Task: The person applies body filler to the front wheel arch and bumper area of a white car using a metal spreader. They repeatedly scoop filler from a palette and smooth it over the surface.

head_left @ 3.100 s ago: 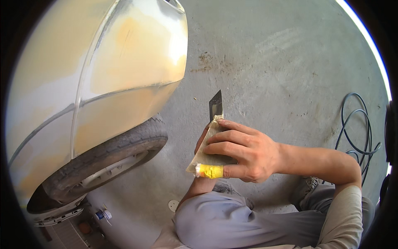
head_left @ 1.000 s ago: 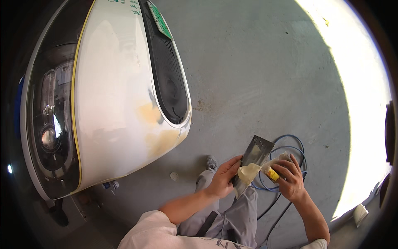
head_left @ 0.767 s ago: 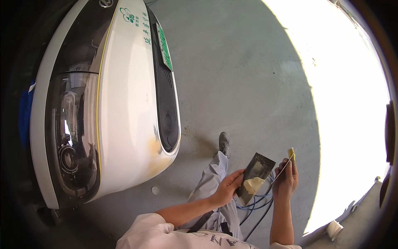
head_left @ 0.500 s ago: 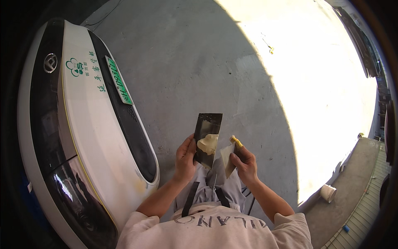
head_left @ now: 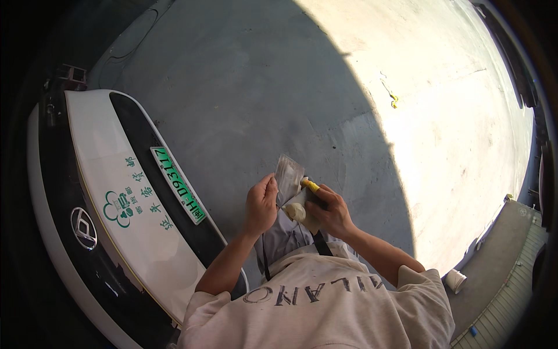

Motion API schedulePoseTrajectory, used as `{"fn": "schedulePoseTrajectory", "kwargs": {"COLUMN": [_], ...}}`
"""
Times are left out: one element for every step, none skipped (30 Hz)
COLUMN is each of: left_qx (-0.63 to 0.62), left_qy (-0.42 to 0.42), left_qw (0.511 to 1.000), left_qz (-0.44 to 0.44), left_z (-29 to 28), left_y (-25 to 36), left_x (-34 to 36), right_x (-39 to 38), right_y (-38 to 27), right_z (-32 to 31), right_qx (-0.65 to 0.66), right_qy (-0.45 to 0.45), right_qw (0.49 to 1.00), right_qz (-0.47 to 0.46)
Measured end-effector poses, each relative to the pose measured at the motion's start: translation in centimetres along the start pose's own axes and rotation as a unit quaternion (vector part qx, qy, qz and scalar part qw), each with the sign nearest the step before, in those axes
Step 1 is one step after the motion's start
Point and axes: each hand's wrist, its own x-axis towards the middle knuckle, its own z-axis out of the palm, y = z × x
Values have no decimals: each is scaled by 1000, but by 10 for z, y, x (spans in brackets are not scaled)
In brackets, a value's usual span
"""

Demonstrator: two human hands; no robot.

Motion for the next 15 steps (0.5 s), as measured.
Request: {"fn": "schedulePoseTrajectory", "kwargs": {"left_qx": [-45, -127, -152, -242, -357, -428, -491, -510, -514, -537, -548, -544, -522, -490, -456], "left_qy": [30, 51, 92, 125, 149, 85, 20, -11, -33, -22, -4, 25, 63, 120, 171], "left_qw": [998, 990, 983, 959, 920, 895, 865, 853, 845, 840, 834, 835, 848, 859, 869], "left_qz": [-21, -18, -45, -73, -60, -90, -103, -108, -144, -81, -61, -77, -60, -85, -92], "left_z": [-13, -30, -48, -60, -68, -80, -88, -94, -104, -120, -138, -160, -186, -205, -225], "left_y": [10, 22, 35, 48, 61, 72, 82, 94, 104, 113, 121, 133, 147, 163, 180], "left_x": [23, 50, 76, 99, 126, 149, 169, 191, 224, 261, 295, 325, 352, 377, 395], "right_x": [32, 67, 108, 149, 195, 239, 285, 325, 366, 400, 431, 458, 482, 505, 527], "right_y": [-18, -36, -56, -76, -96, -117, -137, -159, -178, -200, -221, -243, -265, -286, -307], "right_z": [-8, -16, -25, -30, -35, -34, -34, -30, -25, -21, -14, -11, -5, -1, 5], "right_qx": [45, 93, 128, 232, 293, 358, 396, 378, 367, 340, 313, 300, 302, 314, 341], "right_qy": [-30, -51, -78, -46, -22, 7, 35, 13, 33, -1, -33, -92, -43, -27, -14], "right_qw": [997, 992, 985, 963, 950, 932, 918, 925, 928, 937, 944, 939, 942, 935, 918], "right_qz": [46, 62, 89, 127, 107, 52, 4, -27, -58, -81, -94, -139, -141, -162, -205]}}
